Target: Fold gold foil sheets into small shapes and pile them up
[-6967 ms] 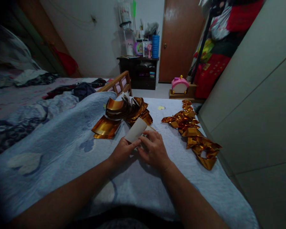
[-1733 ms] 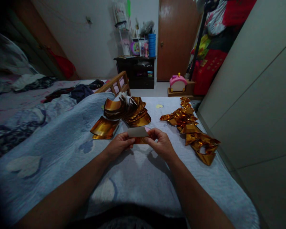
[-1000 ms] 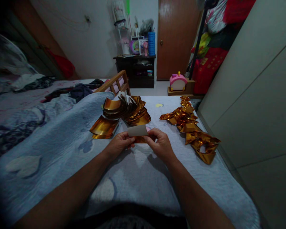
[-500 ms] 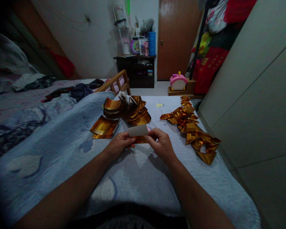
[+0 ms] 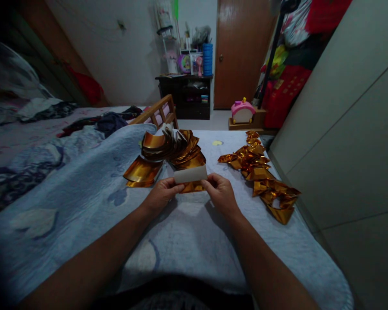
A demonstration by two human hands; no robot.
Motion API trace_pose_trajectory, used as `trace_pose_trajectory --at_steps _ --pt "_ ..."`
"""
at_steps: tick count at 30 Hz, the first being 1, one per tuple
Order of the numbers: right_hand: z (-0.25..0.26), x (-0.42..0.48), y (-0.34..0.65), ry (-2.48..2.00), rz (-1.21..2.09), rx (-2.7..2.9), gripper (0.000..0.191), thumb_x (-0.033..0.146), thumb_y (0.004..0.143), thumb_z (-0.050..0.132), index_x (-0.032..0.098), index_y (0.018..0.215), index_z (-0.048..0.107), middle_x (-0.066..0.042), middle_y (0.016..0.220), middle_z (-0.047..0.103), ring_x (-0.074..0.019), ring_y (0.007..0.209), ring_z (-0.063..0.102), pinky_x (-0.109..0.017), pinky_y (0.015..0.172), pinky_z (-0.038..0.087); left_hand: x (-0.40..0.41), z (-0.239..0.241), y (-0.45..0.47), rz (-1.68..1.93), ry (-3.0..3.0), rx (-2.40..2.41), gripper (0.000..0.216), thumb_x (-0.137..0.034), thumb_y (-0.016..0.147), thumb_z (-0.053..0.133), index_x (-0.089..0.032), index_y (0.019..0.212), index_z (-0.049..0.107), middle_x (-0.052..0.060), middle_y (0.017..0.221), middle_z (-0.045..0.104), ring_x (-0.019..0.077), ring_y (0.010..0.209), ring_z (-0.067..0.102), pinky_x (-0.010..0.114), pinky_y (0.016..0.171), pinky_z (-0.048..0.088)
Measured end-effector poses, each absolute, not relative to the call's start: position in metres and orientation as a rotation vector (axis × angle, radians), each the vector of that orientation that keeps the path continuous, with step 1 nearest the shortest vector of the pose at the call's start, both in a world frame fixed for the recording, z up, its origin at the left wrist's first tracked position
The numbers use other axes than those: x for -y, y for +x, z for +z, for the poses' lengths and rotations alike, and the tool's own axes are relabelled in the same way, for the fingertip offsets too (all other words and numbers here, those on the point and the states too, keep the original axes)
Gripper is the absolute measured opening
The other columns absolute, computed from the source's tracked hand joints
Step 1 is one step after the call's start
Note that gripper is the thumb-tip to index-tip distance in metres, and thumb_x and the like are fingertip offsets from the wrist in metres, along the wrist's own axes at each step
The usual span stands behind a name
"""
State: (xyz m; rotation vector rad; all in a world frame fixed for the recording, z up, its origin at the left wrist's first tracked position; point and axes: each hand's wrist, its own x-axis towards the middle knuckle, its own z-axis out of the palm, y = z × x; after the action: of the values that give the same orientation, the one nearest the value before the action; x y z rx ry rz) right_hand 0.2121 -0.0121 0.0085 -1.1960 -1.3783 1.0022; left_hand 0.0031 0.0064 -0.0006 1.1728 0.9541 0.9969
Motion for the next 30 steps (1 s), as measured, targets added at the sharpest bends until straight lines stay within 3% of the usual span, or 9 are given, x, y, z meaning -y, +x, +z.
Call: trace_pose_trajectory --at_steps 3,9,18,22,27,30 --pt "0.008 0.011 0.212 -1.219 1.008 1.38 0.027 0.044 0.08 0.065 0.018 0.074 0.06 0.001 0.069 0.056 -0.0148 0.065 0.051 -0.027 0.062 0.041 -0.006 0.001 0.004 1.009 1.174 -0.969 0.037 -0.033 0.074 0.08 -0.013 0.106 0.077 0.009 0.104 0.076 0.0212 0.097 0.067 0.031 0.09 0.049" --pt "-0.001 0.007 0.213 -1.359 0.935 1.441 0.026 0.044 0.081 0.062 0.018 0.074 0.061 0.002 0.065 0.054 -0.0145 0.062 0.049 -0.025 0.057 0.037 -0.004 -0.001 0.006 1.048 1.155 -1.03 0.029 -0.03 0.075 0.075 -0.014 0.098 0.069 0.005 0.092 0.071 0.016 0.084 0.065 0.026 0.079 0.049" --pt "-0.005 0.006 0.207 -1.649 0.664 1.614 0.013 0.03 0.079 0.059 0.02 0.071 0.059 0.001 0.062 0.059 -0.0153 0.059 0.054 -0.026 0.058 0.034 -0.001 -0.006 0.011 1.001 1.635 -1.362 0.051 -0.019 0.081 0.063 -0.022 0.129 0.047 -0.006 0.074 0.052 0.0123 0.063 0.052 0.024 0.066 0.038" --pt "-0.004 0.005 0.204 -1.778 0.593 1.692 0.008 0.025 0.081 0.06 0.019 0.076 0.061 -0.001 0.069 0.065 -0.0163 0.065 0.057 -0.027 0.062 0.034 0.001 -0.005 0.014 0.89 1.842 -1.462 0.054 -0.014 0.083 0.057 -0.024 0.134 0.044 -0.004 0.077 0.055 0.0175 0.07 0.057 0.028 0.071 0.04" --pt "-0.002 0.003 0.2 -1.897 0.494 1.802 0.006 0.021 0.084 0.06 0.019 0.081 0.065 -0.004 0.078 0.07 -0.018 0.071 0.058 -0.028 0.066 0.033 -0.001 -0.009 0.016 0.663 2.167 -1.541 0.028 -0.011 0.085 0.054 -0.022 0.111 0.059 0.006 0.098 0.066 0.0242 0.093 0.061 0.035 0.085 0.043" --pt "-0.002 0.003 0.198 -1.936 0.446 1.836 0.008 0.02 0.084 0.06 0.019 0.082 0.067 -0.006 0.08 0.071 -0.0194 0.074 0.059 -0.029 0.068 0.032 -0.001 -0.012 0.017 0.58 2.268 -1.666 0.025 -0.015 0.087 0.058 -0.023 0.11 0.062 0.008 0.103 0.064 0.0259 0.1 0.058 0.038 0.089 0.043"
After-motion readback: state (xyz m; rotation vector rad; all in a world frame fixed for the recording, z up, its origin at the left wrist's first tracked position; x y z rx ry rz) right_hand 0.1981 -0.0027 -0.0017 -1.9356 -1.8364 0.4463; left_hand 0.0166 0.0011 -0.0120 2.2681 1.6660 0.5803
